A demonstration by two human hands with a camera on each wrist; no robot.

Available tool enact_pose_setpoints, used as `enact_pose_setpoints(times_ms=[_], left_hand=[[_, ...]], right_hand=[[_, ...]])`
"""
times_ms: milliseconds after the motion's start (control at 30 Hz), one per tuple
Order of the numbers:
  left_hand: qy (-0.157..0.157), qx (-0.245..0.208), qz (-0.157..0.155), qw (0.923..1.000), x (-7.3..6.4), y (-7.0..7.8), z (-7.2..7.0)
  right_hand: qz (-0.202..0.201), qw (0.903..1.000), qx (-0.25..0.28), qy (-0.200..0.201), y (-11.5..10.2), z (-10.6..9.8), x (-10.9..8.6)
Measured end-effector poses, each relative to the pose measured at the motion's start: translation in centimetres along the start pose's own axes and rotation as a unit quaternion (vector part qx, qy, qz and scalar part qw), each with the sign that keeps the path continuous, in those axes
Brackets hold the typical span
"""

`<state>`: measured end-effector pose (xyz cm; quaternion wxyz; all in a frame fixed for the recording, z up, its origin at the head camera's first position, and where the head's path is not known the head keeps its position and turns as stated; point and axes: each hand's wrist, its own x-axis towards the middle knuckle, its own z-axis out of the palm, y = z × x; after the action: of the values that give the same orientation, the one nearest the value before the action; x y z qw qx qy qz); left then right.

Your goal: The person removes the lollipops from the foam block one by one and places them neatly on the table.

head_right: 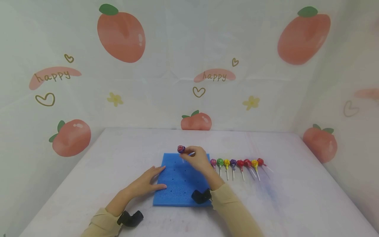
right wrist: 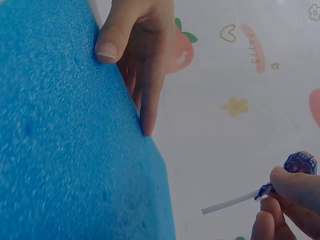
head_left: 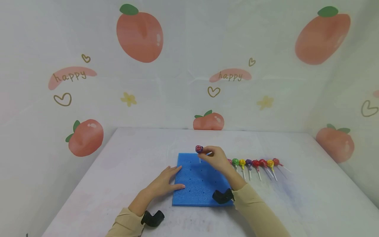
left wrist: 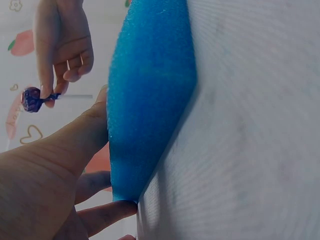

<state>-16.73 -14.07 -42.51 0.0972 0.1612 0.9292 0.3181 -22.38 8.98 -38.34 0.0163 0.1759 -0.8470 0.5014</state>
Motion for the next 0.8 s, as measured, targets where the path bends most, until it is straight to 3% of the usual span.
enact_pose_setpoints(times_ms=[800], left_hand=[[-0.007, -0.007, -0.004, 0.9999, 0.0, 0.0, -0.2]], right_hand=[[0.048, 0.9974, -0.048, 0.023, 1.5, -3.1, -1.6]])
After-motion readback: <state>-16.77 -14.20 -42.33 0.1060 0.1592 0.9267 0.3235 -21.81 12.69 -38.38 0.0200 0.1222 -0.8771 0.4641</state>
